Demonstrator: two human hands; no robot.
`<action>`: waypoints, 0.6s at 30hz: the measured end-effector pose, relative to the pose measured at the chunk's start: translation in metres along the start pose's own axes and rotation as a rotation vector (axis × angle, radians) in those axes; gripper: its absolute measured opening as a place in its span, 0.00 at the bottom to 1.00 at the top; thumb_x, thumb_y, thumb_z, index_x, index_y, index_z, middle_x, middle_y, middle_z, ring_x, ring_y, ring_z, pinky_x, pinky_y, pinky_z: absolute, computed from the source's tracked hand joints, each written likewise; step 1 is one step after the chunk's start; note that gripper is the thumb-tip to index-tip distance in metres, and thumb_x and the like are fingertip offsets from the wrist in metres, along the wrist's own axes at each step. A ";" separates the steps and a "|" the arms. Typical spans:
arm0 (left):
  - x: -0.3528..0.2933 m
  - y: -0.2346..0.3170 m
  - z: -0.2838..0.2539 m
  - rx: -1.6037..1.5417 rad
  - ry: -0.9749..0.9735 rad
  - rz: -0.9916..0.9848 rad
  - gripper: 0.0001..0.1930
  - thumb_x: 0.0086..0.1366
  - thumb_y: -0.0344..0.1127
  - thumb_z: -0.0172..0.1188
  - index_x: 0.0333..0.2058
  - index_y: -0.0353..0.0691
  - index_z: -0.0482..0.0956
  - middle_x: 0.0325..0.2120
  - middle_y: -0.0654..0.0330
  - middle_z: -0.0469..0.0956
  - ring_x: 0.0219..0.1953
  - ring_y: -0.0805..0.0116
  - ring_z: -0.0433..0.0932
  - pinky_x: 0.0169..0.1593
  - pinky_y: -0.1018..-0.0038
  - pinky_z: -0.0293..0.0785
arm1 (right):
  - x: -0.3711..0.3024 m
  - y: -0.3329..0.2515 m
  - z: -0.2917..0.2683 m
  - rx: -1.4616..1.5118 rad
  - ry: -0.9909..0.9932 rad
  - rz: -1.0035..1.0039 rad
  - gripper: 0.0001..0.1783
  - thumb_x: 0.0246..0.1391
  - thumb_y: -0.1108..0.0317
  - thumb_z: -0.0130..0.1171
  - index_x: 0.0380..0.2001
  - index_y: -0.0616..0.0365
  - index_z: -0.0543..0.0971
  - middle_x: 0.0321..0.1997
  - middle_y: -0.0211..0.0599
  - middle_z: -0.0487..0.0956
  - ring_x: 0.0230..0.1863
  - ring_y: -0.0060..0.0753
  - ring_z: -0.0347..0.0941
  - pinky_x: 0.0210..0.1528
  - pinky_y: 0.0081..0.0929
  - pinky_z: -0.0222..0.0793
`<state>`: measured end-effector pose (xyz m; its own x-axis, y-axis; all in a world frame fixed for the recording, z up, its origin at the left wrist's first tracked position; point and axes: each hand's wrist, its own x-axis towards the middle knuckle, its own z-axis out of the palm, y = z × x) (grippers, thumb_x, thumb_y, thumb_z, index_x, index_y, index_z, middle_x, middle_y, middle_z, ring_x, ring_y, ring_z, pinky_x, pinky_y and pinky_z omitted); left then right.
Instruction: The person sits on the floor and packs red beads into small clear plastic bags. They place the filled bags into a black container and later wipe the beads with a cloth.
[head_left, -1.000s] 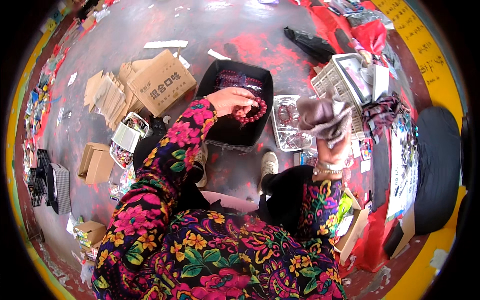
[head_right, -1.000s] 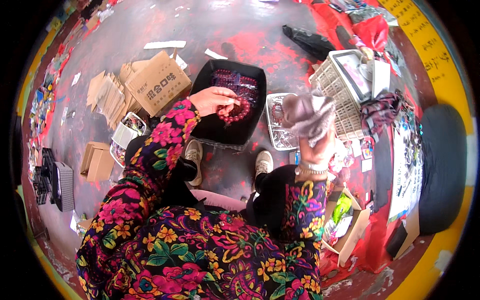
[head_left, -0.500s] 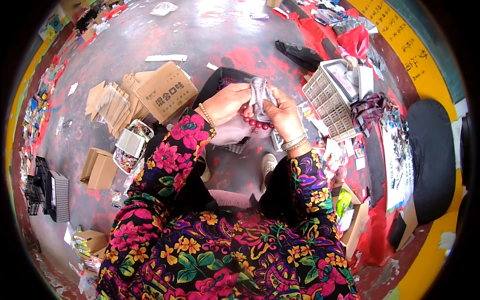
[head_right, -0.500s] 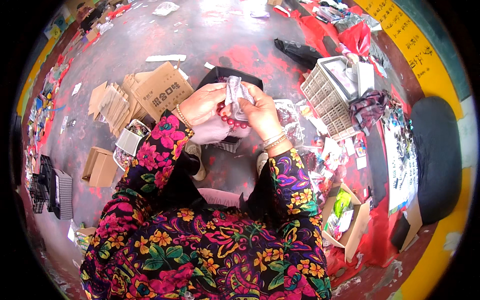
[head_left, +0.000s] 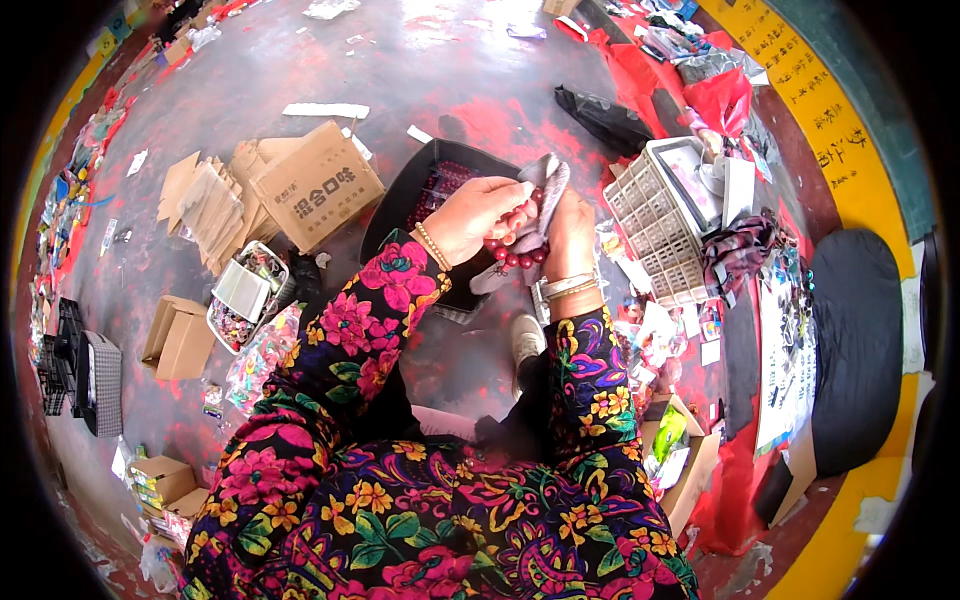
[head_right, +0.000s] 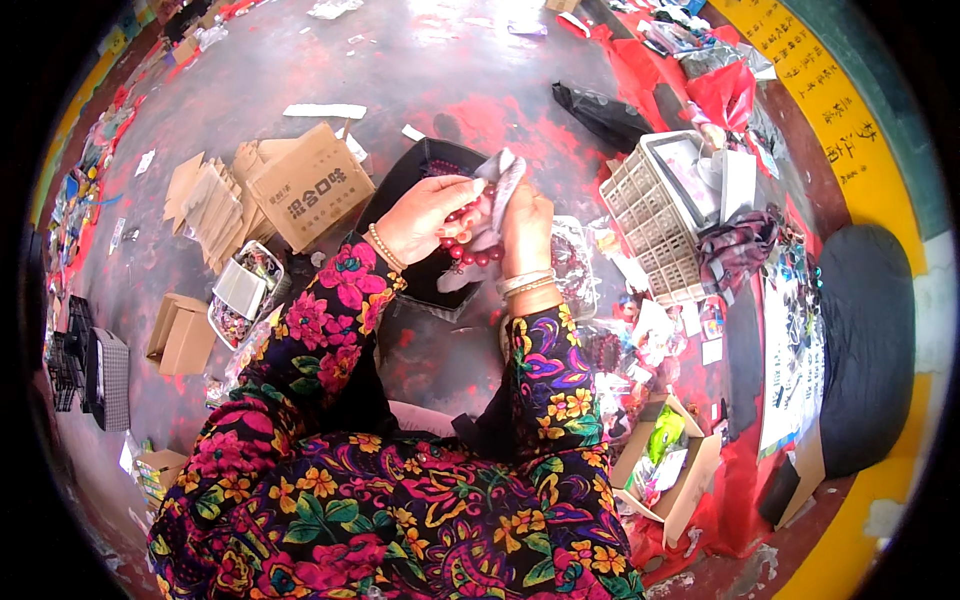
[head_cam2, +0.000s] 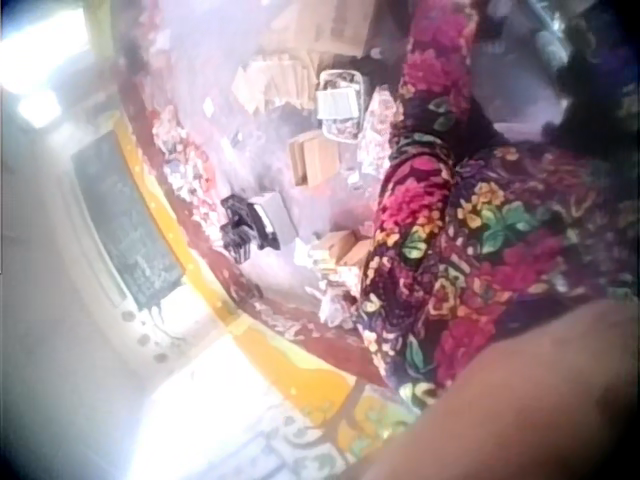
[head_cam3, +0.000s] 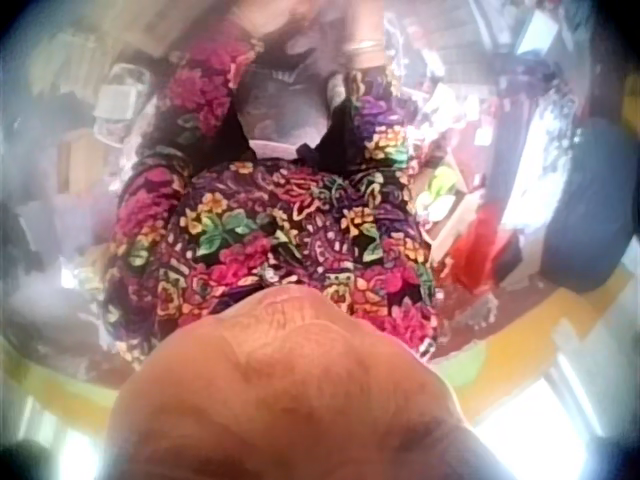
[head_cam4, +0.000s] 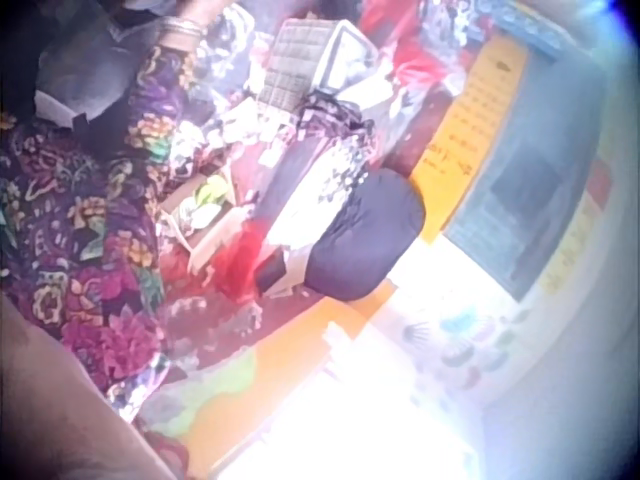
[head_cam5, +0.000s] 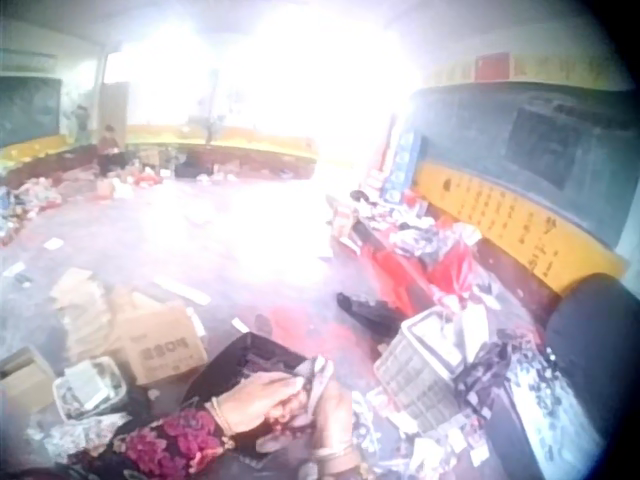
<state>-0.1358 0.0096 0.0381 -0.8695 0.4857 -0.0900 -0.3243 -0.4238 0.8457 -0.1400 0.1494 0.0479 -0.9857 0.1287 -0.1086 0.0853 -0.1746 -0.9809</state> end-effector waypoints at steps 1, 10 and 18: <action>0.002 0.000 0.002 -0.040 0.012 0.015 0.13 0.66 0.40 0.48 0.28 0.36 0.72 0.17 0.66 0.68 0.13 0.82 0.58 0.24 0.81 0.62 | -0.002 -0.007 0.001 0.130 0.043 0.119 0.22 0.57 0.52 0.47 0.29 0.62 0.77 0.21 0.31 0.76 0.21 0.30 0.72 0.25 0.27 0.68; 0.006 0.001 -0.018 -0.265 0.099 0.124 0.10 0.65 0.36 0.48 0.37 0.36 0.73 0.25 0.60 0.75 0.26 0.72 0.73 0.32 0.75 0.70 | 0.004 0.014 -0.021 0.418 -0.446 -0.036 0.17 0.54 0.72 0.53 0.48 0.61 0.69 0.41 0.29 0.75 0.40 0.21 0.71 0.44 0.21 0.67; 0.004 -0.006 -0.010 -0.226 -0.048 0.094 0.08 0.66 0.36 0.48 0.36 0.37 0.71 0.23 0.64 0.72 0.24 0.76 0.69 0.30 0.79 0.66 | 0.003 0.015 -0.016 0.182 -0.393 -0.149 0.10 0.57 0.68 0.49 0.39 0.63 0.73 0.29 0.31 0.76 0.28 0.20 0.71 0.31 0.17 0.68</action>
<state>-0.1412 0.0067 0.0279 -0.8827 0.4697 0.0136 -0.3224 -0.6264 0.7097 -0.1389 0.1630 0.0302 -0.9685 -0.2086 0.1358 -0.0542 -0.3557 -0.9330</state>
